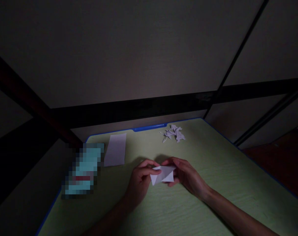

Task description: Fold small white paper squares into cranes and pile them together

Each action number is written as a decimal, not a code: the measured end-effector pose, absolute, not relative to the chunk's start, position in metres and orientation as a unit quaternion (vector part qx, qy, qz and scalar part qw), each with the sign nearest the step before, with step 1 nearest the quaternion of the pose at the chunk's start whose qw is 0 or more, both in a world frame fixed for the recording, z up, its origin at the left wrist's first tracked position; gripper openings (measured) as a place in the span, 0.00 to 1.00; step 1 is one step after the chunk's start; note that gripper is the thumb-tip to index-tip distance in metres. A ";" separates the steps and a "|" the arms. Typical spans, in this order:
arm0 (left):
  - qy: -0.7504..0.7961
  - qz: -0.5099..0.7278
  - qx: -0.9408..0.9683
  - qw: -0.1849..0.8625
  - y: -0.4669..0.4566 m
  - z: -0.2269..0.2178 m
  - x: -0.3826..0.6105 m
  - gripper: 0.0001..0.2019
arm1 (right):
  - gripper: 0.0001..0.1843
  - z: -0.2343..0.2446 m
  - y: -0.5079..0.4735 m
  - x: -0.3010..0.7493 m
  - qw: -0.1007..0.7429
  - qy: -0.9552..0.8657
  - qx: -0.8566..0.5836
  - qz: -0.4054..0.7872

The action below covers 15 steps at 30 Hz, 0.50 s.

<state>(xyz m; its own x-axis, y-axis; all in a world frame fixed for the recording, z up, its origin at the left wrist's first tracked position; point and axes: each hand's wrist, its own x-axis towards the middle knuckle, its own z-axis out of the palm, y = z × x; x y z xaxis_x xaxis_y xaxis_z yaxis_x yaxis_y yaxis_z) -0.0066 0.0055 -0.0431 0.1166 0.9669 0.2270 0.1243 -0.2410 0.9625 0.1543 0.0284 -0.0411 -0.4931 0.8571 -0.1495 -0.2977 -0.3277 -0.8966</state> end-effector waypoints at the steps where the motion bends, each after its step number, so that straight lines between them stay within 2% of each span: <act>1: 0.439 0.494 0.618 0.425 0.005 -0.043 -0.007 0.14 | 0.17 -0.041 0.028 0.155 0.369 -0.447 -0.330 0.745; 8: 0.412 0.500 0.620 0.442 0.005 -0.043 -0.008 0.14 | 0.13 -0.039 0.030 0.156 0.297 -0.507 -0.344 0.732; 15: 0.455 0.495 0.493 0.552 0.008 -0.054 -0.013 0.14 | 0.13 -0.039 0.030 0.152 0.311 -0.548 -0.371 0.682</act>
